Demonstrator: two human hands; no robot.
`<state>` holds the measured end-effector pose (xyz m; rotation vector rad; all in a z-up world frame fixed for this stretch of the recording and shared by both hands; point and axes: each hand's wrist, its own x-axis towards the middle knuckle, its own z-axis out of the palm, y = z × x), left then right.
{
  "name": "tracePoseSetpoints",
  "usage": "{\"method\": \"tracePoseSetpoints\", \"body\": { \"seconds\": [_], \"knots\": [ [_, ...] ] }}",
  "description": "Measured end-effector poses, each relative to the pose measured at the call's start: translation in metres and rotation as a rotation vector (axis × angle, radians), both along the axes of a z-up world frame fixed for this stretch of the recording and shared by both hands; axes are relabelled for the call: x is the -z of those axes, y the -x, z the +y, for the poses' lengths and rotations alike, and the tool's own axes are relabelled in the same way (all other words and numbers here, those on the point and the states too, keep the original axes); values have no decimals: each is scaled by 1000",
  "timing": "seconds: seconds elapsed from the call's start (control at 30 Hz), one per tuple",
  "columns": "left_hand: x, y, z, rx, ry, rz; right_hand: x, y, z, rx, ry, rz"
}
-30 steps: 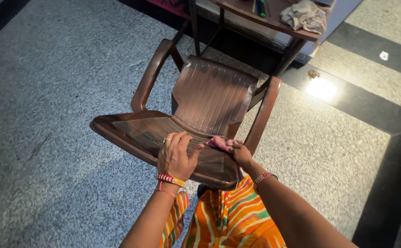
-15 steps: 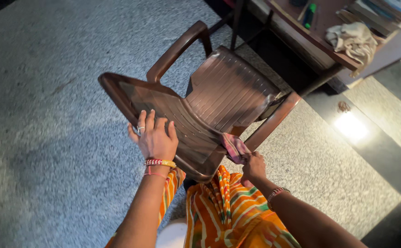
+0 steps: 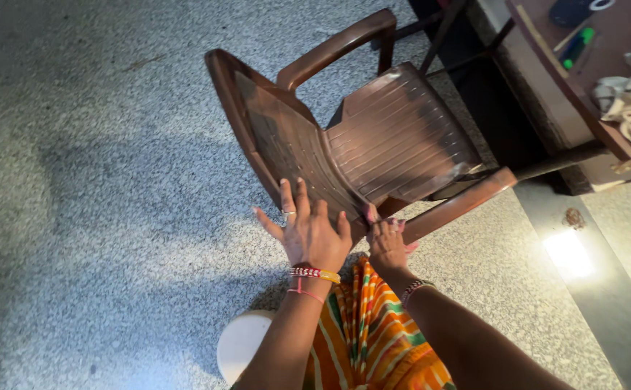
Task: The person wipes a brown plastic chair with a pink cloth, cleaning the seat, backrest, and armrests. The person then moves to a nearby table and picks up a pen holder, removing several pens and placing them on the table surface.
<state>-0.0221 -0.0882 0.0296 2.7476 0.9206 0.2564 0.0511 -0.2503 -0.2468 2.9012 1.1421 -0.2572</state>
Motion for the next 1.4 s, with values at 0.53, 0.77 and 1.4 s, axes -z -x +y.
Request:
{"method": "tracePoseSetpoints", "body": {
  "seconds": [0.53,0.77,1.4],
  "knots": [
    [-7,-9,-2,10,92,-29,-24,12,-66,288,-30,391],
    [-2,-12,-1,13,102,-14,-40,-54,-137,605,-578,314],
    [-11,-19,0,1,47,128,-41,-18,-22,310,-99,144]
  ]
}}
